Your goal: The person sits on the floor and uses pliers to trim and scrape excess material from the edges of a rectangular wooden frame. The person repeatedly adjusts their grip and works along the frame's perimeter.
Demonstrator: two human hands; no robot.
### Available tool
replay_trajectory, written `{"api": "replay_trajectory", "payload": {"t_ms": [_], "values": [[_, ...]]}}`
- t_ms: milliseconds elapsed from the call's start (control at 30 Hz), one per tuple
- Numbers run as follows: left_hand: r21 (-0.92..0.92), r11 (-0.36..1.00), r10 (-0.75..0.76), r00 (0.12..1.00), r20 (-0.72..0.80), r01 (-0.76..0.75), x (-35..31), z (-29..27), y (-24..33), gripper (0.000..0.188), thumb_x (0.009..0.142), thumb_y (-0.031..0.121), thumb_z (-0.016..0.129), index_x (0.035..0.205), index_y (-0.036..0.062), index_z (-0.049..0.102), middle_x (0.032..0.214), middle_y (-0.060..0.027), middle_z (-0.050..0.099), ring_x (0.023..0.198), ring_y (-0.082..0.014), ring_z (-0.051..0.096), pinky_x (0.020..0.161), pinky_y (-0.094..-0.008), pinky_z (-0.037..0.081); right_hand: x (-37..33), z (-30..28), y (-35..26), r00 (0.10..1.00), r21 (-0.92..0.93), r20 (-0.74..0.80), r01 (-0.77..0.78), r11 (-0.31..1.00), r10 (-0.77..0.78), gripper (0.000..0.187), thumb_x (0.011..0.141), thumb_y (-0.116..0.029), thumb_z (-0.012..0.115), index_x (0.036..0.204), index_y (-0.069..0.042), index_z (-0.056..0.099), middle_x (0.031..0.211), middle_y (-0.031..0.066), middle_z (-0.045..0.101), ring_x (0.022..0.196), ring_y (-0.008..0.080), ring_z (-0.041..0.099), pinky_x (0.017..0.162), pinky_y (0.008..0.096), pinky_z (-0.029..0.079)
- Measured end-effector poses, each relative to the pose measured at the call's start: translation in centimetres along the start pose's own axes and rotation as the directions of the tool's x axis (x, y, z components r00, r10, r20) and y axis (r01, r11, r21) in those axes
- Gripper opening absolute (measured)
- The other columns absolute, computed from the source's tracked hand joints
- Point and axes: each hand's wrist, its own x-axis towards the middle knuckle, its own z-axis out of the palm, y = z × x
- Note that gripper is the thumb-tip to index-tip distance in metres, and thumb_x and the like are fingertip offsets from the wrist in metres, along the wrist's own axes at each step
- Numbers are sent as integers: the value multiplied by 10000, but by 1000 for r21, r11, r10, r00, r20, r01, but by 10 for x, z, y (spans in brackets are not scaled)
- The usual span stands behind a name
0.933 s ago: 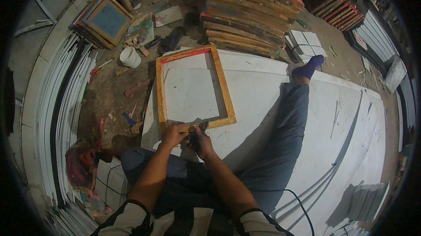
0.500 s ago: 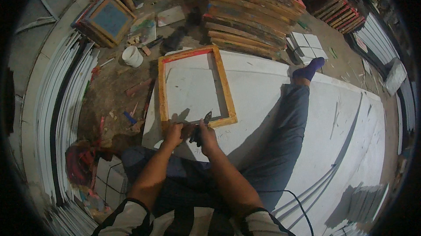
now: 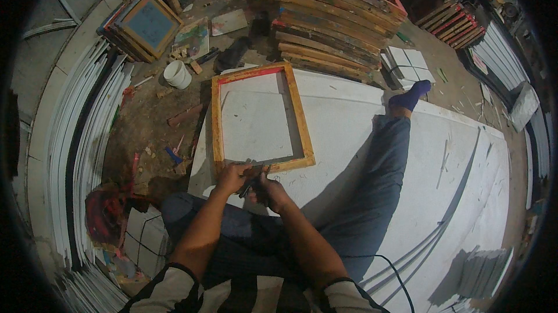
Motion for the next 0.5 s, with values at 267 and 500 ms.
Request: {"api": "replay_trajectory", "payload": {"t_ms": [267,500], "values": [[-58,998,14,1000,19,-13,1,1,-6,487,786,-4,689,1223,205,740,1093,-139,744,999,-330,715,852,-430,559,23,-2,10,999,198,-28,33,980,-28,570,1029,-582,449,1170,-48,592,977,119,649,868,271,637,822,441,513],[-111,990,89,996,-1,-88,5,6,-17,479,788,46,732,1235,220,734,1107,-135,745,1002,-331,716,860,-419,565,29,15,15,990,303,-140,69,951,-27,554,1022,-595,454,1189,-91,616,1033,118,680,888,268,650,747,426,526]]}}
